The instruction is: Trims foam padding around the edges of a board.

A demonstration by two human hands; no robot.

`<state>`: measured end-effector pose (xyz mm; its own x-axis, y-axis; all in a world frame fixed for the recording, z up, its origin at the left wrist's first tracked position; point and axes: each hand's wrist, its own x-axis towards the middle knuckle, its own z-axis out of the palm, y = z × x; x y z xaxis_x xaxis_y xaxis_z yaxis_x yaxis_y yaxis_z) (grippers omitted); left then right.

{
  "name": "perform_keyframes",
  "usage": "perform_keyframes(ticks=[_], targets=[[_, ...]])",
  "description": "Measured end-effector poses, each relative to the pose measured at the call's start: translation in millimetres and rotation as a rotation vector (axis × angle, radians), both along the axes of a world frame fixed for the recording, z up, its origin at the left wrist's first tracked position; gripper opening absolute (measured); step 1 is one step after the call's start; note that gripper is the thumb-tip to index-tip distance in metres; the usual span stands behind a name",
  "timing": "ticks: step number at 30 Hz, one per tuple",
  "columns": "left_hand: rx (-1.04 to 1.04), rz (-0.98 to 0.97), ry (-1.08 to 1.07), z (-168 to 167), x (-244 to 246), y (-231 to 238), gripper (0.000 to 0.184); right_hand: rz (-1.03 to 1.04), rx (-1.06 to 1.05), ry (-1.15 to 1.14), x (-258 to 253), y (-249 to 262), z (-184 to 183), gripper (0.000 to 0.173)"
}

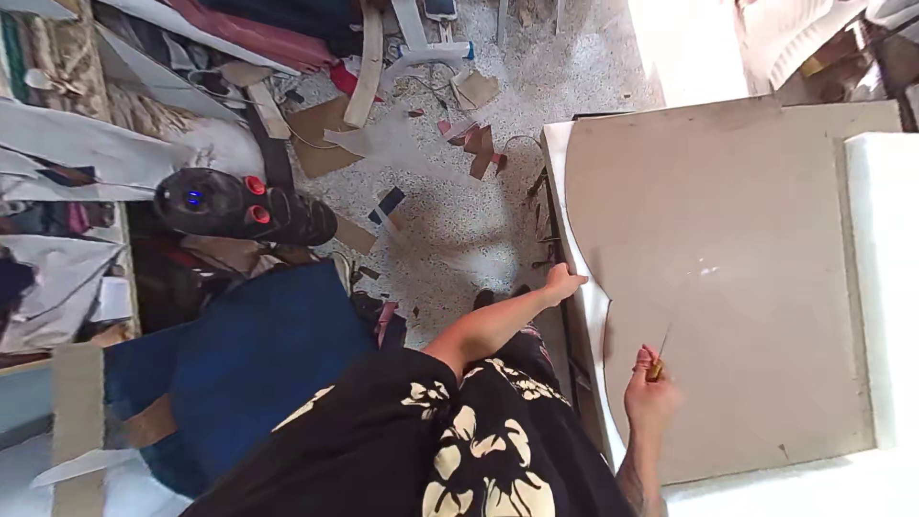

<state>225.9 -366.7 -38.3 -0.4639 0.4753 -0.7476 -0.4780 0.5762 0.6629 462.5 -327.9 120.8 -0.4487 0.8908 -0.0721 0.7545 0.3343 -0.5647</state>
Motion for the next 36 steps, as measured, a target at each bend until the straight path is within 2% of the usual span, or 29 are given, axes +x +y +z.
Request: perform_keyframes(ticks=[2,5,8,9,11,13,14,16,18,21,24,27,33,36], targets=[[-0.026,-0.062,0.006,6.9,5.9,-11.1,0.061,0.053,-0.023,0.031,-13.7,2.8,0.2,0.031],[-0.018,-0.226,-0.045,6.6,13.3,-40.4,0.062,0.179,-0.170,0.110,-49.2,20.0,-6.3,0.039],[0.132,-0.454,-0.189,-9.3,-2.0,-81.6,0.048,0.401,-0.242,0.141,-111.3,39.0,4.3,0.044],[0.195,-0.411,-0.259,-10.5,-20.7,-94.0,0.049,0.458,-0.230,0.164,-139.6,45.8,12.4,0.040],[0.261,-0.041,-0.361,2.6,-80.7,-113.5,0.072,0.500,-0.175,0.221,-200.0,55.2,29.8,0.030],[0.301,0.297,-0.252,11.7,-163.6,-115.0,0.083,0.478,-0.081,0.261,-263.4,58.7,37.3,0.024],[0.311,0.368,-0.148,7.7,-203.4,-108.3,0.083,0.472,-0.028,0.260,-294.6,61.1,38.1,0.024],[0.248,0.298,0.058,-7.5,-273.3,-88.6,0.080,0.451,0.039,0.272,-360.0,65.3,32.7,0.027],[0.157,0.069,0.166,-15.0,-323.2,-68.4,0.072,0.379,0.072,0.316,-422.0,65.4,26.4,0.027],[0.076,-0.177,0.172,-18.8,-353.5,-57.5,0.056,0.284,0.136,0.332,-485.6,60.4,14.0,0.026],[0.062,-0.254,0.073,-28.1,-367.5,-63.4,0.058,0.272,0.166,0.294,-519.6,58.3,-4.3,0.021],[0.072,-0.266,-0.033,-30.6,-375.6,-68.3,0.061,0.314,0.241,0.204,-532.5,60.1,-13.0,0.016],[0.085,-0.254,-0.105,-40.4,-377.1,-72.4,0.057,0.348,0.048,0.111,-530.8,64.2,-43.8,0.013],[0.100,-0.230,-0.122,-43.6,-376.1,-74.1,0.055,0.370,0.008,0.137,-534.1,70.0,-43.9,0.013]])
